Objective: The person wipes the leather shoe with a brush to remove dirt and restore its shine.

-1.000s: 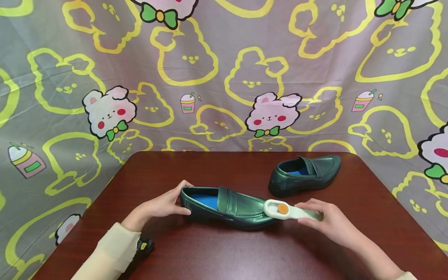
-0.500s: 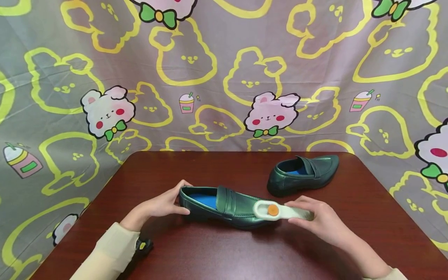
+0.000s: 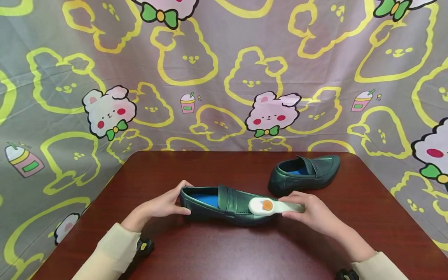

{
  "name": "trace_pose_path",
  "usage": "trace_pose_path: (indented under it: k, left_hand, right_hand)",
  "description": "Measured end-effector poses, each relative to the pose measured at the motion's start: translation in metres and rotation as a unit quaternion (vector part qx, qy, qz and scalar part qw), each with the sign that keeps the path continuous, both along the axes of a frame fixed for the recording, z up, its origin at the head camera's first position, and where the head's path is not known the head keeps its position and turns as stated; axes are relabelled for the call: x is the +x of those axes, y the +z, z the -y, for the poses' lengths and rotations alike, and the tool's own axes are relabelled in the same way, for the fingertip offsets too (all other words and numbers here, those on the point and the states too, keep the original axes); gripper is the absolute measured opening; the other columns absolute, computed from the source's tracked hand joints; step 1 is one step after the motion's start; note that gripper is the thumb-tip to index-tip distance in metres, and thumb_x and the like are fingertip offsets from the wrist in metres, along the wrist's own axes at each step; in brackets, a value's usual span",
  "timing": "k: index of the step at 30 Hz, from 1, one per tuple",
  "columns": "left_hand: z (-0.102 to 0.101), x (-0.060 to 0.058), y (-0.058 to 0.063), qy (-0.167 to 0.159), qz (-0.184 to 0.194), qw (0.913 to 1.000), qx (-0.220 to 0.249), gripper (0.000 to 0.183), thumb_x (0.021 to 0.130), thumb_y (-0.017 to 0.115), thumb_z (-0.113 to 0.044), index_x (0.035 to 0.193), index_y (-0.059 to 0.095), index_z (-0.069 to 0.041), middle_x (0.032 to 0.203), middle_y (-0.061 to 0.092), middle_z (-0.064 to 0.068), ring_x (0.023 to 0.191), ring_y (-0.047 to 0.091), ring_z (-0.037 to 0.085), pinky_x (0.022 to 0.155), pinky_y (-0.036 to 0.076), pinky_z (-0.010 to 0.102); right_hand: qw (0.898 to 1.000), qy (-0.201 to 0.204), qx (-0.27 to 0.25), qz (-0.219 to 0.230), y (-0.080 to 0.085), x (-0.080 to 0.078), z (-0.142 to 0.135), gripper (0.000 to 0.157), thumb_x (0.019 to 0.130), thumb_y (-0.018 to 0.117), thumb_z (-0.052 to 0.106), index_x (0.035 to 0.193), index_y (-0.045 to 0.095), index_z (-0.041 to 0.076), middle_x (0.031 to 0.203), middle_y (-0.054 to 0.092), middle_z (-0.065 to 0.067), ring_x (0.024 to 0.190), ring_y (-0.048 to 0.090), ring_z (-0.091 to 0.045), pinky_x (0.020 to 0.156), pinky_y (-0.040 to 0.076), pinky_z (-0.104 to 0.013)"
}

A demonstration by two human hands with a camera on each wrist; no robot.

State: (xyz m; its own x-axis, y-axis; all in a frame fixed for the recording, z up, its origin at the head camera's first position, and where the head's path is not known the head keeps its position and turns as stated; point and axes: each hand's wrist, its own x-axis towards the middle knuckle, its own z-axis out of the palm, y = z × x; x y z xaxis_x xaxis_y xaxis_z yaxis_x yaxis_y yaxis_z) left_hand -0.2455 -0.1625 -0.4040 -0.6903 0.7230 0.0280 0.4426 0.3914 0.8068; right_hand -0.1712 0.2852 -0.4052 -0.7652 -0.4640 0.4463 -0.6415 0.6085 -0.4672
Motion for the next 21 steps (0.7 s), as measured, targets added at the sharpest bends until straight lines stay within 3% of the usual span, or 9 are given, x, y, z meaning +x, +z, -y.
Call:
trace_pose_path:
  k: [4, 6, 8, 13, 15, 17, 21]
  left_hand:
    - [-0.001, 0.001, 0.001, 0.004, 0.0, 1.0, -0.003, 0.066, 0.077, 0.072, -0.023, 0.124, 0.026, -0.011, 0.119, 0.042, 0.01, 0.105, 0.042, 0.016, 0.088, 0.036, 0.034]
    - [-0.001, 0.001, 0.001, 0.004, 0.0, 1.0, -0.005, 0.066, 0.077, 0.071, -0.022, 0.124, 0.026, -0.012, 0.119, 0.041, 0.009, 0.105, 0.042, 0.016, 0.087, 0.037, 0.034]
    - [0.0, 0.001, 0.001, 0.005, -0.002, 1.0, -0.007, 0.065, 0.077, 0.071, -0.022, 0.123, 0.026, -0.013, 0.119, 0.042, 0.008, 0.104, 0.042, 0.016, 0.086, 0.038, 0.033]
    - [0.0, 0.0, 0.001, 0.007, 0.001, 1.0, -0.004, 0.065, 0.077, 0.072, -0.021, 0.122, 0.026, -0.014, 0.118, 0.042, 0.008, 0.103, 0.044, 0.016, 0.085, 0.038, 0.032]
    - [-0.001, 0.0, 0.002, 0.004, 0.002, 1.0, 0.001, 0.066, 0.076, 0.072, -0.02, 0.123, 0.026, -0.013, 0.118, 0.043, 0.008, 0.103, 0.045, 0.017, 0.084, 0.039, 0.032]
    - [-0.002, 0.0, 0.002, 0.001, 0.001, 1.0, 0.0, 0.066, 0.077, 0.072, -0.022, 0.123, 0.026, -0.013, 0.118, 0.042, 0.007, 0.103, 0.045, 0.017, 0.084, 0.039, 0.032]
    - [-0.003, 0.0, 0.003, 0.001, 0.003, 1.0, -0.003, 0.065, 0.076, 0.072, -0.022, 0.122, 0.026, -0.015, 0.118, 0.042, 0.004, 0.104, 0.044, 0.016, 0.086, 0.038, 0.031]
  right_hand:
    - [0.993, -0.111, 0.026, -0.016, 0.004, 0.0, -0.017, 0.031, 0.075, 0.072, 0.028, 0.105, 0.065, 0.025, 0.086, 0.055, 0.014, 0.07, 0.045, -0.004, 0.055, 0.036, -0.021]
    - [0.989, -0.142, 0.028, -0.025, 0.005, 0.003, -0.022, 0.031, 0.074, 0.073, 0.028, 0.104, 0.065, 0.026, 0.085, 0.055, 0.015, 0.07, 0.044, -0.004, 0.055, 0.035, -0.021]
    - [0.99, -0.135, 0.023, -0.031, 0.006, 0.007, -0.023, 0.031, 0.074, 0.074, 0.027, 0.104, 0.065, 0.026, 0.086, 0.056, 0.015, 0.071, 0.044, -0.004, 0.056, 0.035, -0.021]
    - [1.0, -0.018, 0.003, -0.003, 0.006, 0.017, -0.016, 0.037, 0.073, 0.075, 0.018, 0.107, 0.064, 0.024, 0.092, 0.058, 0.012, 0.075, 0.05, -0.004, 0.059, 0.038, -0.018]
    - [1.0, 0.004, -0.003, 0.006, 0.005, 0.019, -0.018, 0.038, 0.072, 0.075, 0.016, 0.108, 0.064, 0.022, 0.093, 0.058, 0.011, 0.075, 0.05, -0.005, 0.058, 0.039, -0.018]
    - [1.0, -0.004, -0.006, 0.01, 0.004, 0.019, -0.024, 0.038, 0.072, 0.075, 0.015, 0.108, 0.064, 0.021, 0.092, 0.058, 0.01, 0.075, 0.05, -0.005, 0.058, 0.038, -0.019]
    - [0.997, -0.064, -0.009, 0.032, 0.0, 0.015, -0.047, 0.036, 0.074, 0.074, 0.017, 0.108, 0.064, 0.022, 0.093, 0.059, 0.009, 0.077, 0.049, -0.006, 0.06, 0.038, -0.02]
